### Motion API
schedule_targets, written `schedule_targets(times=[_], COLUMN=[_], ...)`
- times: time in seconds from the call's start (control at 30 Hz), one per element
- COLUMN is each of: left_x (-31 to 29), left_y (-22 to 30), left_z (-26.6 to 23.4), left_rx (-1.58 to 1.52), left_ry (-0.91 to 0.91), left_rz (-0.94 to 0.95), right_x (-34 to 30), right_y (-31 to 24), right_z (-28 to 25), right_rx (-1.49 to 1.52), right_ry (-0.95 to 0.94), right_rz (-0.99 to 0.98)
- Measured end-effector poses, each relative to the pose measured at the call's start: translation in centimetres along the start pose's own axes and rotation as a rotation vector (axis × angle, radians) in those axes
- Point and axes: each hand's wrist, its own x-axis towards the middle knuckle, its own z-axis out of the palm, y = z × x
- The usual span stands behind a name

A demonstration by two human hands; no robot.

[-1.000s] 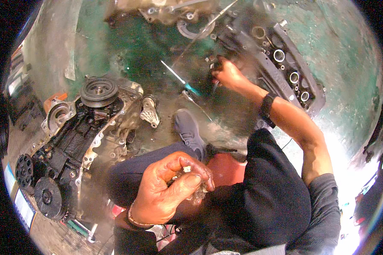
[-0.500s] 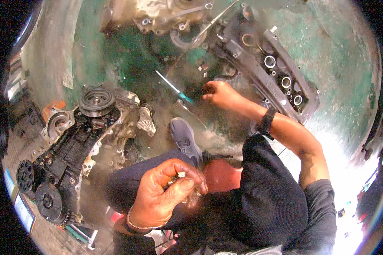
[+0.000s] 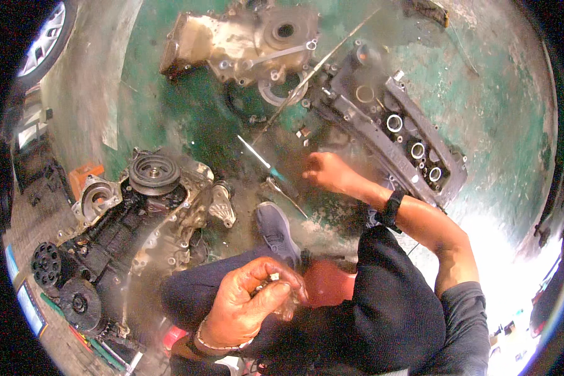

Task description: The person sits on the floor and uses a screwdriver to pry and remove small metal components from a disassembled engine block. They handle several small parts, placing them on the floor beside the engine.

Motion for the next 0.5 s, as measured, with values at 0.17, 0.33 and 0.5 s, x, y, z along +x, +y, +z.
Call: schedule_targets(times=[0.17, 0.33, 0.5], left_x=[0.02, 0.02, 0.1], left_y=[-0.18, 0.0, 0.11], left_z=[0.04, 0.05, 0.08], left_rx=[-0.054, -0.023, -0.042], left_ry=[-0.006, -0.009, -0.029], left_rz=[0.018, 0.03, 0.037], right_x=[-0.11, -0.26, -0.36], right_y=[-0.12, -0.09, -0.1], right_z=[-0.23, -0.3, -0.35], right_rx=[0.02, -0.033, -0.025], right_ry=[-0.003, -0.006, 0.027], right_rz=[0.015, 0.011, -0.069])
